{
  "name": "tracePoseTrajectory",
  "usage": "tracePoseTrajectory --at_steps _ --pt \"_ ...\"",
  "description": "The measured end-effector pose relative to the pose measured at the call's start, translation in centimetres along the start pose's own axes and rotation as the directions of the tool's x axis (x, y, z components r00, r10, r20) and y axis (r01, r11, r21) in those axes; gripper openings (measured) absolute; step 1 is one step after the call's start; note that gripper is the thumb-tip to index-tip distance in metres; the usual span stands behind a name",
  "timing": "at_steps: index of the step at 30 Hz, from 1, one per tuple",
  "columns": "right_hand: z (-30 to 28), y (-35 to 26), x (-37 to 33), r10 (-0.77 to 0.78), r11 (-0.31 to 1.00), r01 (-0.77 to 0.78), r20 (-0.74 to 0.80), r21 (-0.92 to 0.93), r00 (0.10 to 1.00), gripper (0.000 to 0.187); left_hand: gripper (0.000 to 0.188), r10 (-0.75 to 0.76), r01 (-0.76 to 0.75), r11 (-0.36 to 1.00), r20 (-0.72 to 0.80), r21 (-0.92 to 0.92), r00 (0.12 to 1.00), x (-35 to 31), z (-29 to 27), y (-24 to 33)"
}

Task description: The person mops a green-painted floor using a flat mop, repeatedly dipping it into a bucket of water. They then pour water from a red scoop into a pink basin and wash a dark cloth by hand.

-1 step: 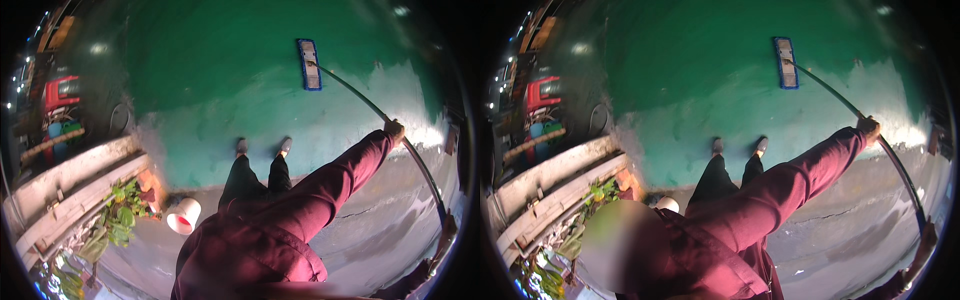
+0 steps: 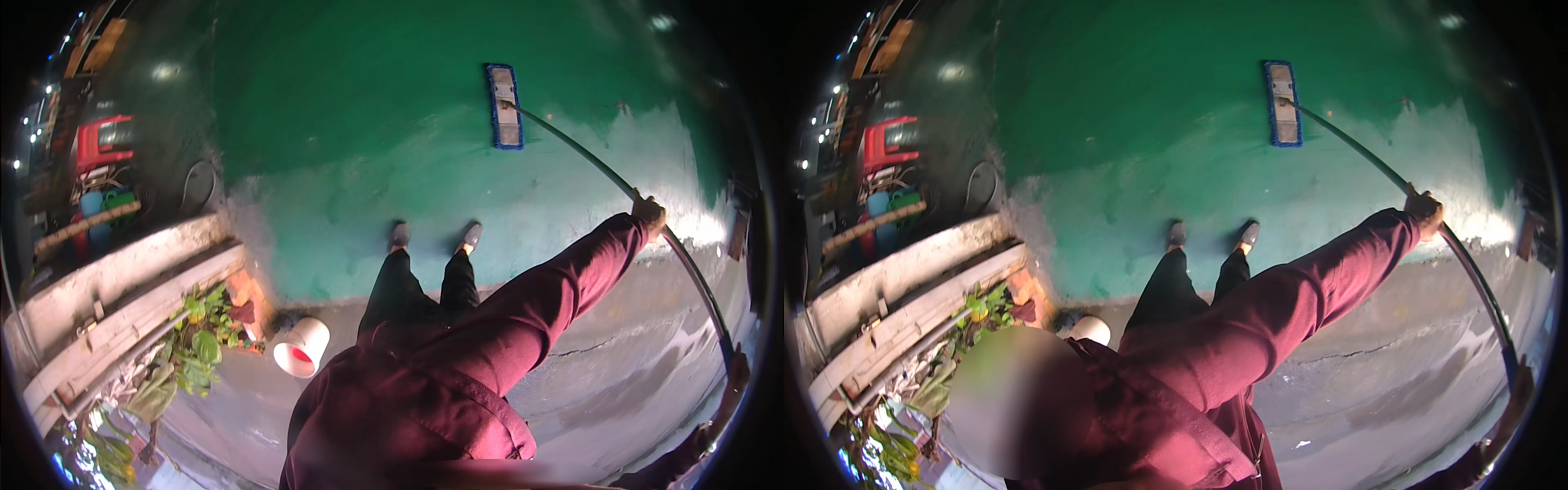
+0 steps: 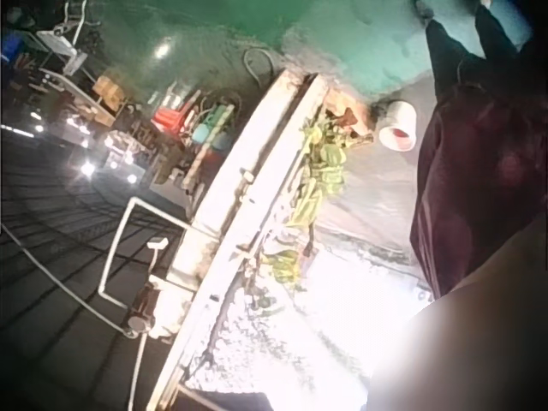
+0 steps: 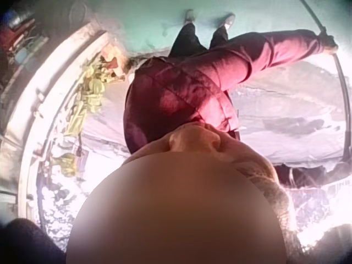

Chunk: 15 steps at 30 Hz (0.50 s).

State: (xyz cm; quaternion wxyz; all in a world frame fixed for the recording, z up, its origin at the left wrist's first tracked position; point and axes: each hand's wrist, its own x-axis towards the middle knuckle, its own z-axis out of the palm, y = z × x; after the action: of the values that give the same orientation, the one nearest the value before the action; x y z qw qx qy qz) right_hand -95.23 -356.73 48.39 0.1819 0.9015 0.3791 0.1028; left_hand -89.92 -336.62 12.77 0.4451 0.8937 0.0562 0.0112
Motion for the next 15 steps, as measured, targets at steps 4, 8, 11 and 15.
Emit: tracePoseTrajectory --at_steps 4,8,11,15 --pt "0.1 -6.8 4.7 -0.061 0.998 0.061 0.011 -0.015 0.998 0.017 0.013 -0.07 0.049 0.991 -0.171 -0.126 0.983 -6.7 -4.8 -3.1" --pt "2.3 -18.1 9.1 -0.159 0.985 0.158 0.026 0.066 0.987 0.018 0.01 -0.18 0.173 0.983 -0.11 -0.067 0.977 -15.5 -10.4 -13.0" --pt "5.0 -28.0 12.0 -0.269 0.952 0.262 0.022 0.157 0.963 0.021 0.01 -0.354 0.325 0.934 -0.258 -0.148 0.899 -25.0 -14.6 -23.5" --pt "7.0 -42.9 11.2 -0.422 0.879 0.408 0.006 0.246 0.907 0.027 0.037 -0.701 0.697 0.704 -0.023 0.137 0.713 -40.4 -20.9 -35.1"
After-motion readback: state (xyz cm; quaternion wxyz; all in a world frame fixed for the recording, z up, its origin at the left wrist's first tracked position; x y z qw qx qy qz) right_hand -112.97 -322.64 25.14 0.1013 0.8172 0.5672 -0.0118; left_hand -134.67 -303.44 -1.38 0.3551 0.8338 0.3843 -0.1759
